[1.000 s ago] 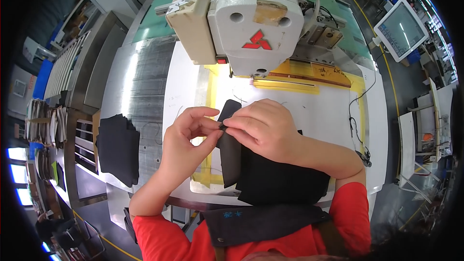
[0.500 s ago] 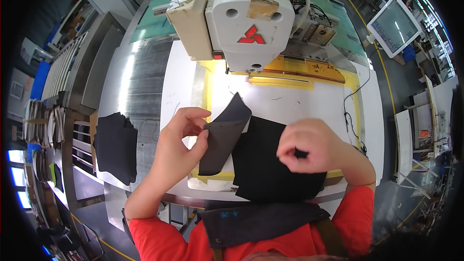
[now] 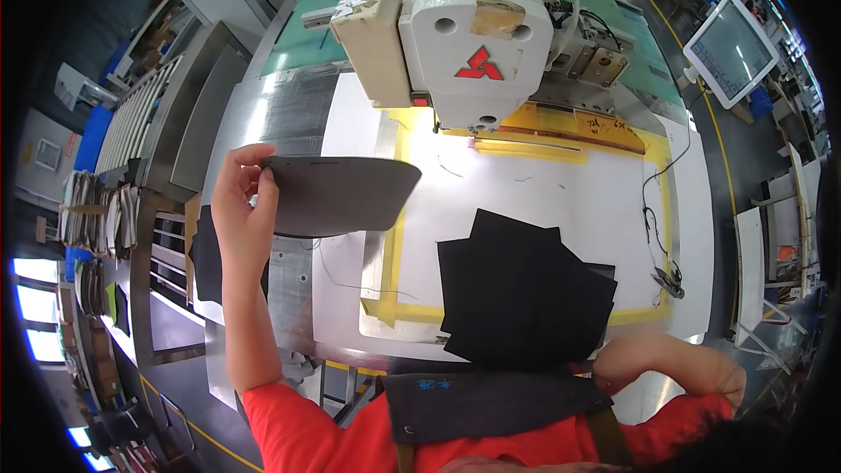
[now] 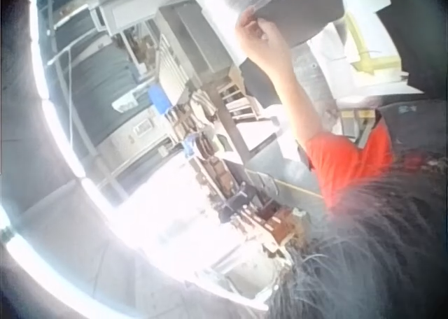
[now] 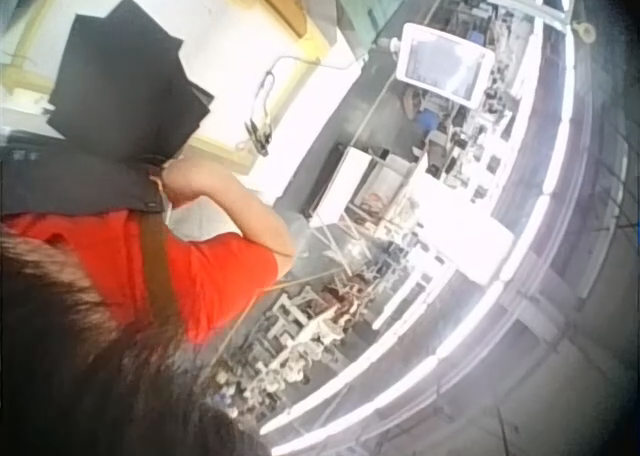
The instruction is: The recorder is using an industrial sewing machine to sew together pieces of black material, likely for bags or accessories.
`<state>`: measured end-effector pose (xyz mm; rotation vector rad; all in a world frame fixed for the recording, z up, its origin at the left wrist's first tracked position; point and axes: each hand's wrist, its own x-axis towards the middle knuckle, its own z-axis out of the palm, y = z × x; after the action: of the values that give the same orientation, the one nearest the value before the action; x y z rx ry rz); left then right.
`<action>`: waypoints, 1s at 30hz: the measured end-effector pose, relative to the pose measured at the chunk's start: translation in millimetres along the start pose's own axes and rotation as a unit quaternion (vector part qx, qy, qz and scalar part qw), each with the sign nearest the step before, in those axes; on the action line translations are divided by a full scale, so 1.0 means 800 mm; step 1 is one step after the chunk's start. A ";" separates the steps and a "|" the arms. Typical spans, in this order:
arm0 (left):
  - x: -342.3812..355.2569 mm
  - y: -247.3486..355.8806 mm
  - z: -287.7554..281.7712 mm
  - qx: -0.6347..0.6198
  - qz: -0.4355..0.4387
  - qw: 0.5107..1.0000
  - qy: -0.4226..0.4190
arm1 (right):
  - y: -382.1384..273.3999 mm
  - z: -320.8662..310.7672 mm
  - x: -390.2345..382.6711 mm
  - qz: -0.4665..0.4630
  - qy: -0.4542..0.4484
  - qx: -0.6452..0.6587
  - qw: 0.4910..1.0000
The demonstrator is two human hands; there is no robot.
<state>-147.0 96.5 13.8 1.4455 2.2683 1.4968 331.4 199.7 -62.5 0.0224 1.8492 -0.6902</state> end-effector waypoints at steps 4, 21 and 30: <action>0.005 0.009 0.007 -0.050 0.016 0.999 -0.010 | -0.038 -0.064 -0.045 -0.036 0.073 0.033 0.996; -0.025 0.082 0.042 -0.259 -0.045 0.947 -0.186 | -0.093 -0.301 0.033 -0.266 0.756 0.091 0.591; -0.026 0.070 0.061 -0.166 -0.123 0.946 -0.250 | -0.030 -0.275 0.013 -0.076 0.761 0.046 0.642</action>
<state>-73.7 119.8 21.8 1.2153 1.7235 1.1910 131.2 279.6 -12.0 0.7405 3.4625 -0.9847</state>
